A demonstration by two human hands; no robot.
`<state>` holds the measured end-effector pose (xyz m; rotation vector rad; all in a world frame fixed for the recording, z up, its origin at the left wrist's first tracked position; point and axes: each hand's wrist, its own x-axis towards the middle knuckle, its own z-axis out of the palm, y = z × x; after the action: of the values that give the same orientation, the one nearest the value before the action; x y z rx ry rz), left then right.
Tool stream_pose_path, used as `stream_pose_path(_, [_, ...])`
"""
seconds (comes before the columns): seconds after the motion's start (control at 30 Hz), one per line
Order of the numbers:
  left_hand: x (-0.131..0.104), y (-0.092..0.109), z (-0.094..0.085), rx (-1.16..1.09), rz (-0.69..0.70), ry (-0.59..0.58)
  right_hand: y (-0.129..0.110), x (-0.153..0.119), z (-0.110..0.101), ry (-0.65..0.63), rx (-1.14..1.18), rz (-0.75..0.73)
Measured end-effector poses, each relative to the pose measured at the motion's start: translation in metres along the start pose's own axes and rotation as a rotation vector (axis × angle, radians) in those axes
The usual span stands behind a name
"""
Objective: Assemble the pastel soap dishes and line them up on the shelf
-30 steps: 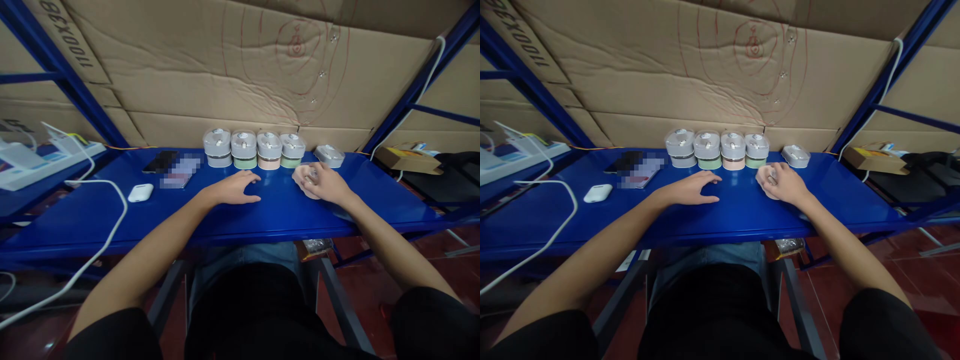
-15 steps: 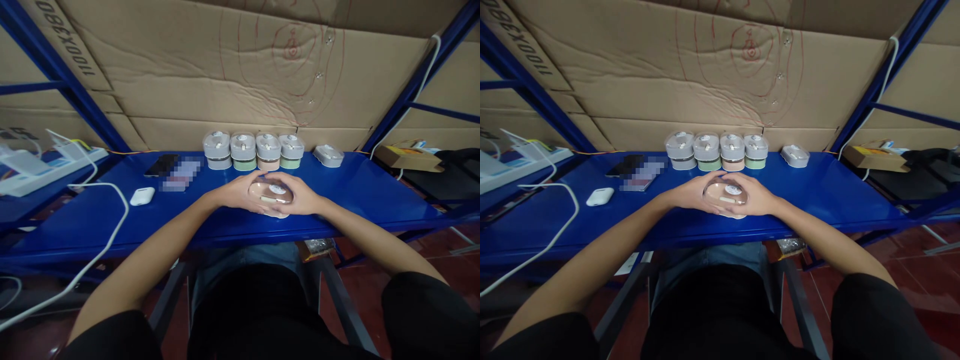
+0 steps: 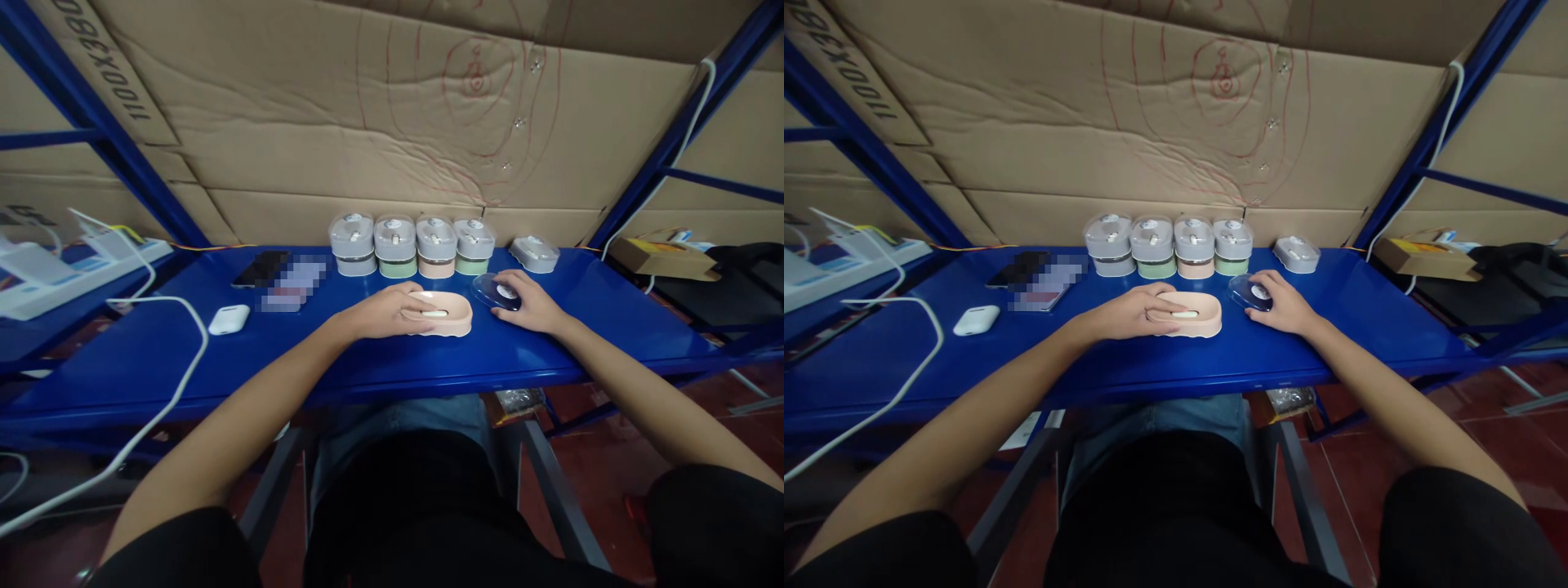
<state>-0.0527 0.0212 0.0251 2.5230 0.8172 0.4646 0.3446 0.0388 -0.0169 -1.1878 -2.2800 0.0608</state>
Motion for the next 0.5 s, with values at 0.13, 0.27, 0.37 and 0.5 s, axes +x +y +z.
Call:
stream_pose_path(0.13, [0.001, -0.003, 0.002, 0.011, 0.045, 0.021, 0.002, 0.001, 0.007, -0.016, 0.001, -0.030])
stream_pose_path(0.27, [0.002, -0.005, 0.004, 0.023, 0.054, 0.037, 0.003, 0.001, 0.008, -0.013, 0.012, -0.048])
stream_pose_path(0.37, [0.002, -0.006, 0.000, 0.019, 0.025, 0.098, 0.005, 0.001, 0.008, -0.011, 0.017, -0.045])
stream_pose_path(0.5, [-0.003, -0.012, -0.017, 0.052, -0.033, 0.145, 0.006, 0.001, 0.009, -0.014, 0.032, -0.035])
